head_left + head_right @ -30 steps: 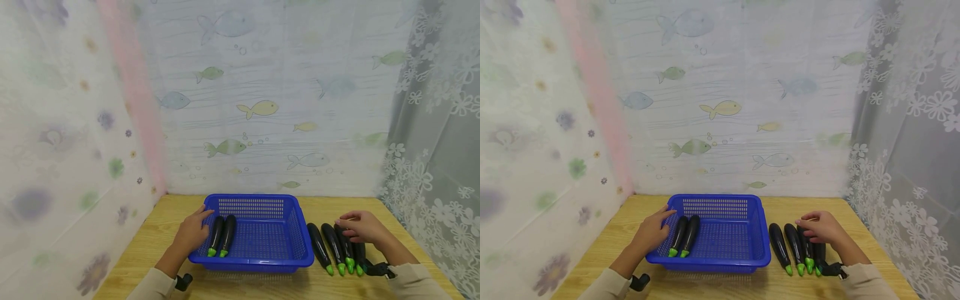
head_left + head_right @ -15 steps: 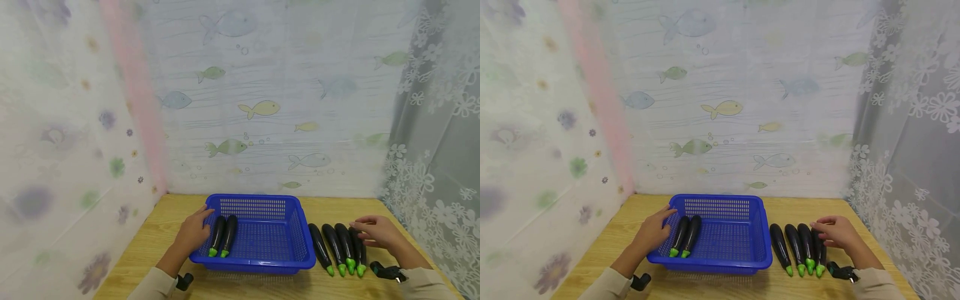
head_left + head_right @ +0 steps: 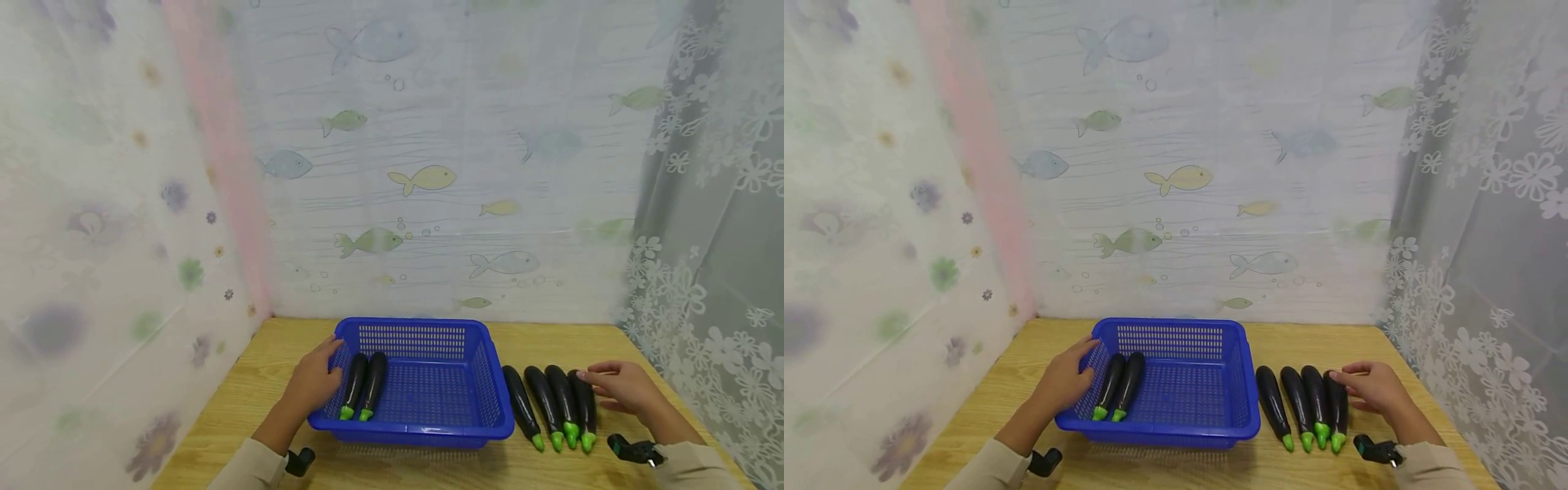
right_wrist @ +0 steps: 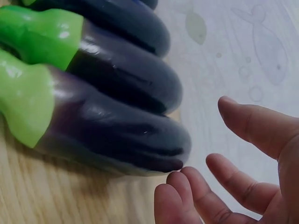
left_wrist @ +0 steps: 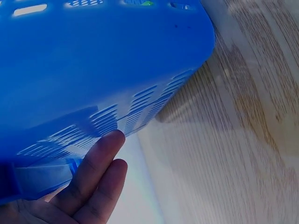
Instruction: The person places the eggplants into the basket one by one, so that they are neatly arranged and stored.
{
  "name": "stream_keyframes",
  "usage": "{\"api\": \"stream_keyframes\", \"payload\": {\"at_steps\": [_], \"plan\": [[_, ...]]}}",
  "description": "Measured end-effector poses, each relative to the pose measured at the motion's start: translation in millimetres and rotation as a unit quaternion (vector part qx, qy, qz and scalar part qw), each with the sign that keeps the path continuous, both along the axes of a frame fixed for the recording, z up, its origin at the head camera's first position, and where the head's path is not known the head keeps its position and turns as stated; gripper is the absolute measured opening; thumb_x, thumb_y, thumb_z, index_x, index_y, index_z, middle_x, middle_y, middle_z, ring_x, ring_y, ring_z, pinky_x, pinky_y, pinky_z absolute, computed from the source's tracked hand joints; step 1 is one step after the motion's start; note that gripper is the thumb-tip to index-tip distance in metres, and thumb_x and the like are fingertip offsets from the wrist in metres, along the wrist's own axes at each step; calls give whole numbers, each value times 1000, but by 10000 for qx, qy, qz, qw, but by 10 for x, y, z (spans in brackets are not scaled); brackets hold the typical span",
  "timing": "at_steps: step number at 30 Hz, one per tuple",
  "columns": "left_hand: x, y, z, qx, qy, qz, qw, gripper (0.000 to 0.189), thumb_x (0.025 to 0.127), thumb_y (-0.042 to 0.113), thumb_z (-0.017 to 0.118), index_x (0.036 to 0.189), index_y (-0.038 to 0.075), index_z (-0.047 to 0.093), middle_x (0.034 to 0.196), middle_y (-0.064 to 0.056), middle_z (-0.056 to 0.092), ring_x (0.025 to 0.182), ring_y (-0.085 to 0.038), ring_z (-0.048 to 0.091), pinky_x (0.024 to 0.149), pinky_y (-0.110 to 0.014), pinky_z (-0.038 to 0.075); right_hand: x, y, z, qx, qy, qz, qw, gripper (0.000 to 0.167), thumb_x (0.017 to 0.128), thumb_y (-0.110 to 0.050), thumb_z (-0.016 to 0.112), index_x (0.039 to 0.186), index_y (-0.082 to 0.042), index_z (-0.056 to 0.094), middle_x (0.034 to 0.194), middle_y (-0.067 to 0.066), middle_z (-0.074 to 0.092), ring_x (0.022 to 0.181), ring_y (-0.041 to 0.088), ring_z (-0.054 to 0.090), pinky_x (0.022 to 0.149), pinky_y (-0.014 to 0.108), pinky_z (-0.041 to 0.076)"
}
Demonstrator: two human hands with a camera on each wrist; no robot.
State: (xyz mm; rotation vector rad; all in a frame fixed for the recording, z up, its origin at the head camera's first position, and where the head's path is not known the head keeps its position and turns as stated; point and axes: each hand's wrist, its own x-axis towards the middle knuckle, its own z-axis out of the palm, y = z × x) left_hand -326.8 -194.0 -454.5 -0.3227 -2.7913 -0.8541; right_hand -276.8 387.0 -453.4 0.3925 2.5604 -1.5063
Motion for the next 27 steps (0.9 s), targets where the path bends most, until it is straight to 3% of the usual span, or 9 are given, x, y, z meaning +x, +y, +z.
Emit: {"api": "stream_keyframes", "payload": {"at_steps": [10,17,21,23,27], "plan": [[-72,-36,-64,11,-268,108,9996,63,94,17,57,156,10,47,167,-18,34,150,-46,36,116,-66,34,-14,17,-106,62,-49,-23,10000,83,95,-43,72,146,15,41,127,29,64,92,14,70,75,40,63],[-54,-18,-42,-44,-308,68,9995,63,95,16,55,156,7,46,167,-18,34,150,-46,36,117,-65,35,-16,25,-156,92,-87,-65,9999,82,96,-40,71,147,15,38,98,11,72,80,15,68,70,39,61],[-44,-3,-19,-38,-338,80,9994,63,95,16,54,156,7,45,167,-19,34,150,-46,37,116,-65,35,-17,33,-175,-70,-194,-141,9997,85,94,-40,74,148,15,37,97,9,73,79,13,69,71,40,62],[-47,-1,-12,-41,-346,88,9994,63,95,16,55,156,7,46,167,-19,34,150,-47,37,116,-65,36,-25,38,-187,-131,-235,-153,9995,87,93,-40,75,148,15,37,107,11,73,84,13,71,74,41,63],[-43,-4,-1,-36,-347,96,9993,63,95,16,55,156,6,46,166,-19,35,149,-47,38,116,-66,36,-35,38,-214,-260,-226,-135,9993,86,93,-37,75,148,16,35,107,10,74,85,13,73,75,41,64]]}}
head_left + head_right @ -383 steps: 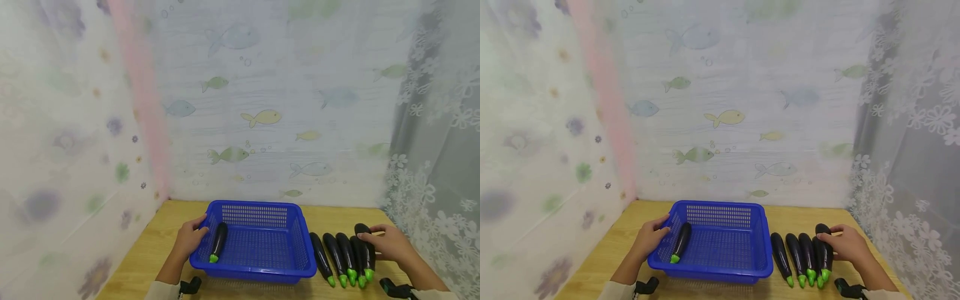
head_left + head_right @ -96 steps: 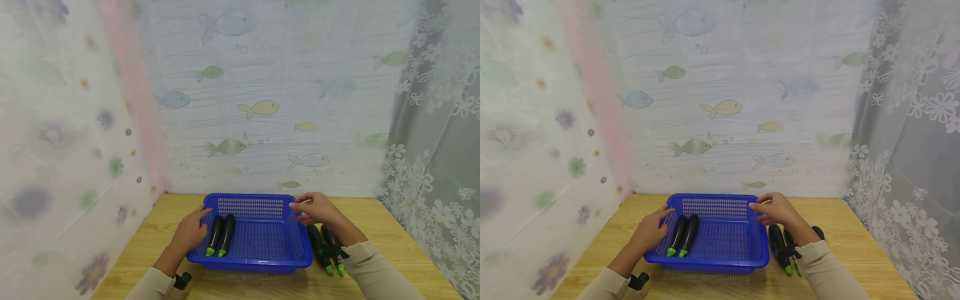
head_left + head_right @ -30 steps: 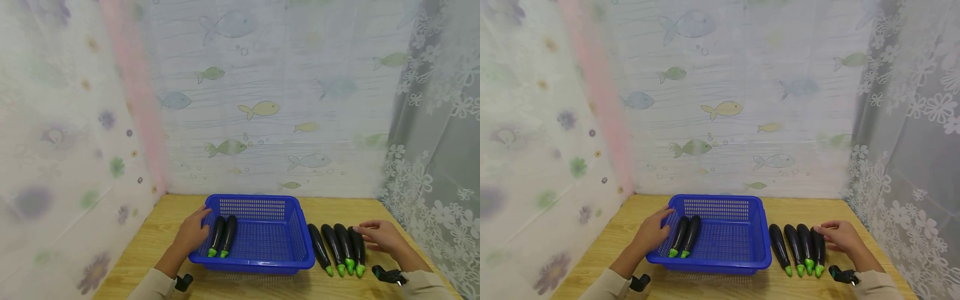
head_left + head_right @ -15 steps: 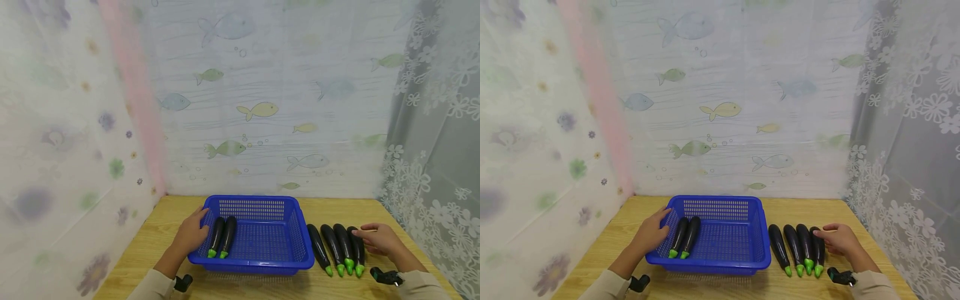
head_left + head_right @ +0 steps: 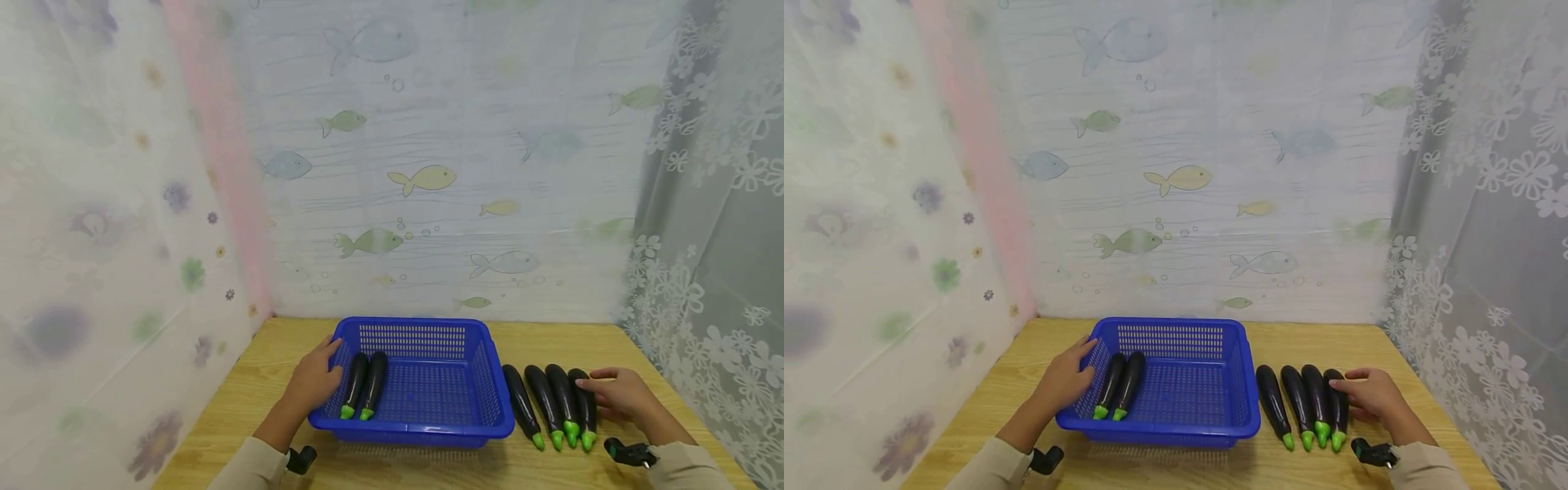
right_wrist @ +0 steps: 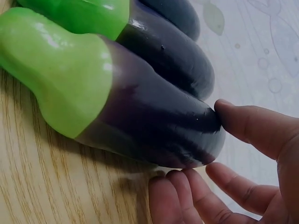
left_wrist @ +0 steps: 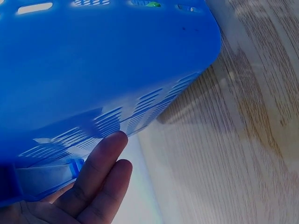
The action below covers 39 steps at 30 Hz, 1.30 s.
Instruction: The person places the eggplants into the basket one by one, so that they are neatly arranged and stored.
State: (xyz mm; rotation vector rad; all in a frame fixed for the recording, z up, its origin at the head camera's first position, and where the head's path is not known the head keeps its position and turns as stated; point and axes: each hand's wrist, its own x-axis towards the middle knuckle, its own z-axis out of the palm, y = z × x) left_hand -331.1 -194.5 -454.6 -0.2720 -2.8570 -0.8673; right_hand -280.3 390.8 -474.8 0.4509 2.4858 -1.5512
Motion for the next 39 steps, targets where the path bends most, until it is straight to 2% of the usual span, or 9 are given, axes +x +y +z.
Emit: {"api": "stream_keyframes", "payload": {"at_steps": [7,14,21,28,34,39], "plan": [[8,5,10,-43,22,3,10000,63,94,16,55,155,6,47,166,-20,36,149,-47,39,116,-65,36,10,-8,-2,-83,50,16,10000,78,95,-34,73,146,16,39,106,9,73,85,14,72,75,41,64],[19,17,19,-40,-44,49,10000,62,95,16,55,156,7,46,166,-19,35,149,-47,38,115,-65,37,44,-29,60,-152,106,-47,9998,73,96,-32,72,144,14,43,99,7,70,83,16,70,73,40,64],[33,32,41,-49,-70,71,9999,63,94,16,55,156,7,46,166,-19,34,149,-47,38,116,-65,37,45,-17,111,-34,56,43,10000,76,96,-36,71,145,14,42,113,14,68,91,16,68,78,41,64],[47,23,33,-23,-19,85,10000,64,93,15,55,155,7,47,166,-18,35,149,-46,39,115,-64,38,35,-31,141,-88,120,116,9998,76,97,-37,70,145,15,42,114,12,69,92,14,70,80,41,64],[19,16,-14,-20,125,36,9999,64,92,16,55,155,7,48,166,-17,37,148,-45,40,115,-63,39,32,-70,219,-92,138,217,9996,79,97,-39,70,147,14,40,127,22,63,96,13,69,82,42,64],[17,16,-21,1,115,14,9999,63,93,16,55,155,6,47,166,-18,36,148,-46,40,115,-63,38,34,-112,276,-43,179,282,9994,80,97,-41,69,148,13,40,137,31,55,100,15,68,84,43,63]]}}
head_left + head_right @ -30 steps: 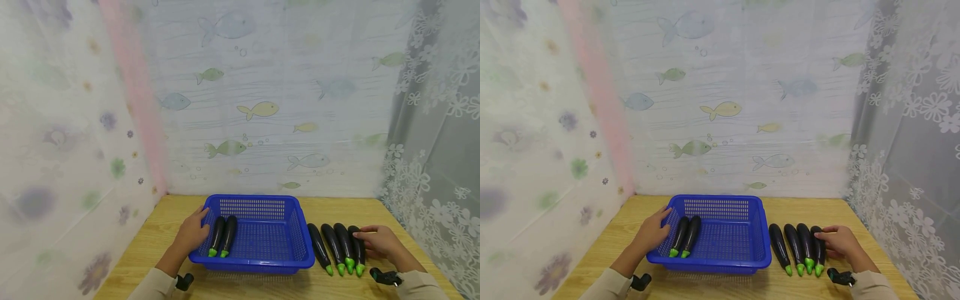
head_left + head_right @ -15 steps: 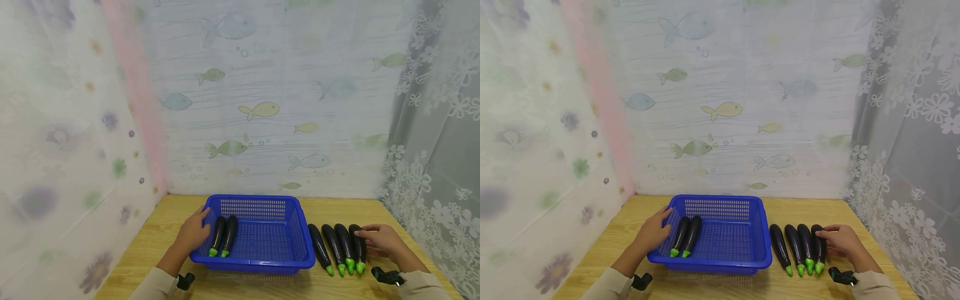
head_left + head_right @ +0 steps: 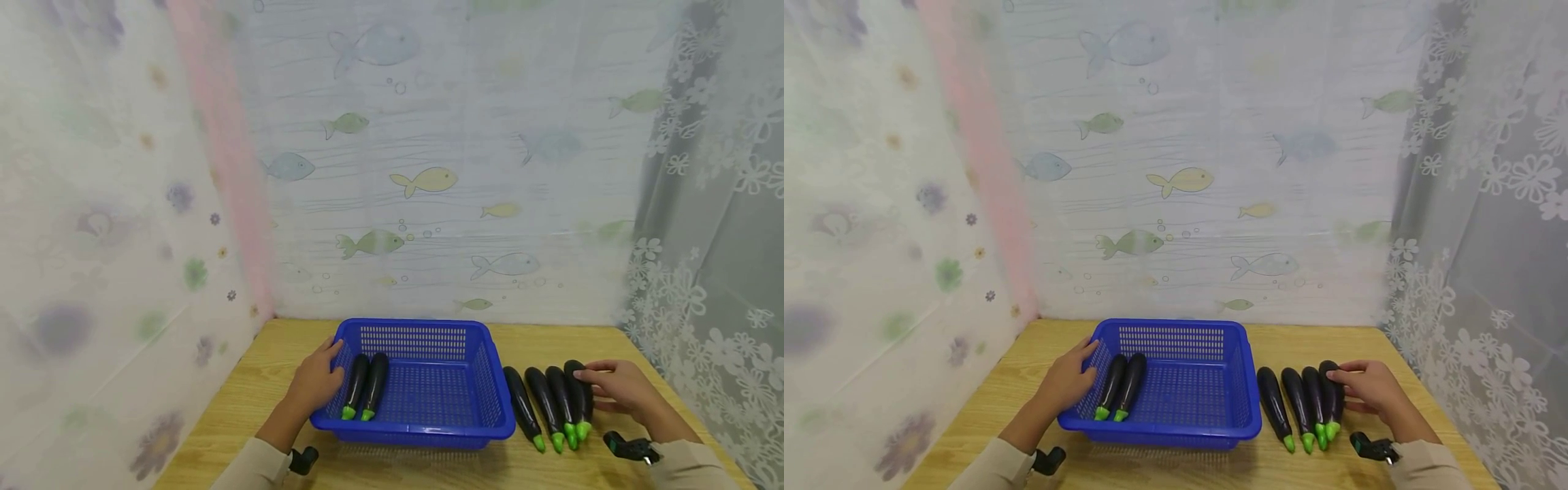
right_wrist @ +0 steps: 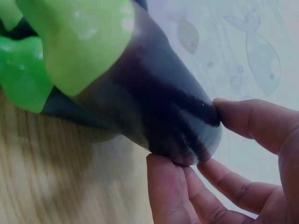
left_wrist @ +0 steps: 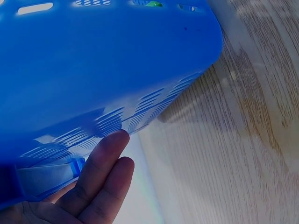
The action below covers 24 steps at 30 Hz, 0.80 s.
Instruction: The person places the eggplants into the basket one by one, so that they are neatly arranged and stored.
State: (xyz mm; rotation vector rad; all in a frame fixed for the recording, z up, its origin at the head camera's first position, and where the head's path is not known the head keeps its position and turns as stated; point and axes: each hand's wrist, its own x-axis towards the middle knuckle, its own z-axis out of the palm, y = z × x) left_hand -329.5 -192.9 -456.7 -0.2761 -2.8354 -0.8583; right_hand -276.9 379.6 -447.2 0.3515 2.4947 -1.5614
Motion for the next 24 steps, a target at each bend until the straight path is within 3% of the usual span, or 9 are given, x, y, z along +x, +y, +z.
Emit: {"api": "stream_keyframes", "payload": {"at_steps": [14,24], "plan": [[5,10,10,-15,-28,25,10000,64,93,15,54,155,6,46,166,-19,36,148,-46,39,115,-64,38,-15,-158,199,186,316,311,9988,82,99,-46,66,150,11,39,153,39,37,122,43,63,88,44,63],[15,21,23,-9,-62,31,10000,63,94,15,54,156,5,46,166,-20,35,148,-47,39,114,-64,38,-33,-271,293,122,480,405,9980,83,98,-46,67,151,11,38,153,38,39,127,48,59,88,44,62]]}}
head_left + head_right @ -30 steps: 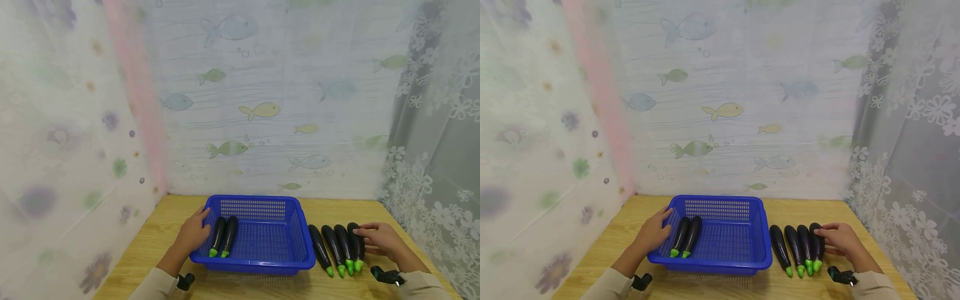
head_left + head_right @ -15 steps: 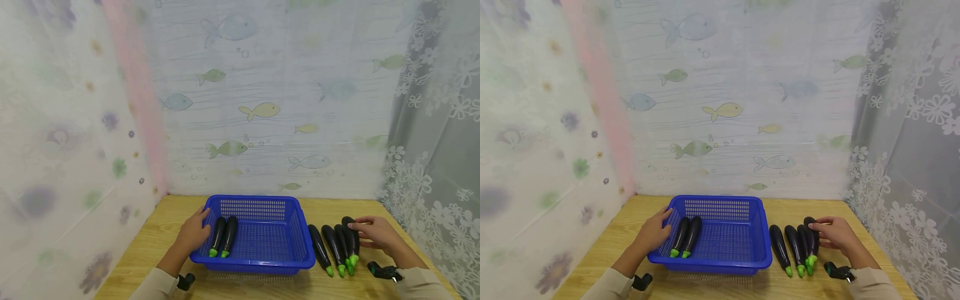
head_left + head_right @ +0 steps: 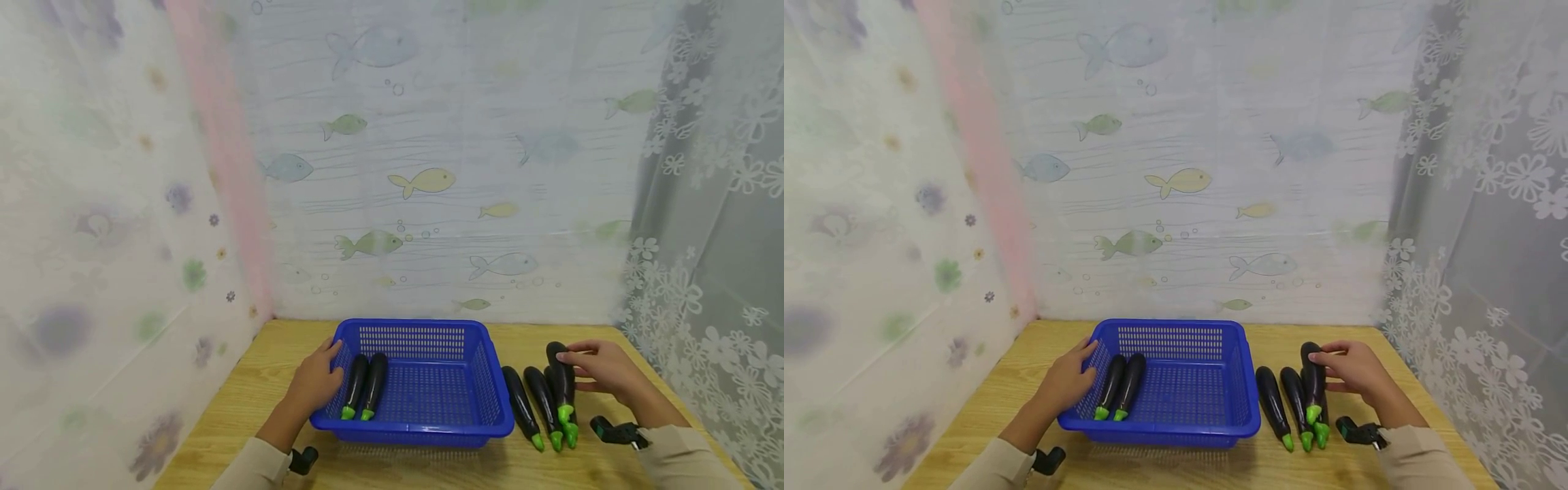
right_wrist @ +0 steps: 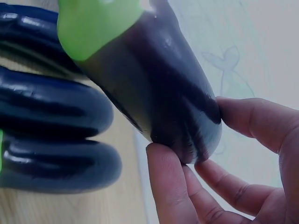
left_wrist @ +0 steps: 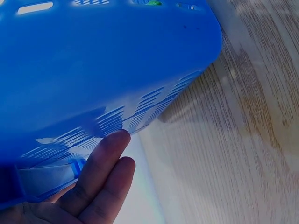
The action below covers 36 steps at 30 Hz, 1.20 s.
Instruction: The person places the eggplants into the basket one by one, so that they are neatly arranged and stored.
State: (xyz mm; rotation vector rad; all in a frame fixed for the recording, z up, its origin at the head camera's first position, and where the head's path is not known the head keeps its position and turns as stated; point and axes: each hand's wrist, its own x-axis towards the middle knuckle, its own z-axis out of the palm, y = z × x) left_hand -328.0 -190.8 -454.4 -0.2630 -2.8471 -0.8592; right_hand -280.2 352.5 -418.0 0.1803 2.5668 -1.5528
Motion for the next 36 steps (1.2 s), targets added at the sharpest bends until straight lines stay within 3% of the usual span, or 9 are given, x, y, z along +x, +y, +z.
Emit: {"api": "stream_keyframes", "payload": {"at_steps": [12,22,31,36], "plan": [[15,-8,-2,-27,-21,0,10000,62,94,16,55,155,6,47,166,-20,36,148,-47,40,114,-64,38,-28,-209,103,-92,151,58,9998,78,99,-42,67,150,10,39,150,37,43,128,50,57,87,45,63],[0,-14,-11,-39,29,2,10000,62,95,17,56,155,7,47,166,-19,35,147,-46,41,113,-64,39,-91,-399,151,-78,282,149,9995,77,97,-41,70,150,8,42,143,34,52,118,39,67,85,45,63],[18,-2,7,-24,14,15,10000,62,95,16,57,155,7,47,166,-19,36,147,-47,41,113,-64,40,-150,-527,198,-303,284,262,9988,76,98,-39,69,151,8,41,152,39,41,130,50,58,89,48,62],[21,-2,7,-66,7,36,10000,63,94,16,57,155,7,47,166,-19,36,147,-47,41,112,-65,40,-173,-617,233,-286,330,324,9985,73,98,-38,69,149,7,43,151,37,43,131,51,57,90,49,61]]}}
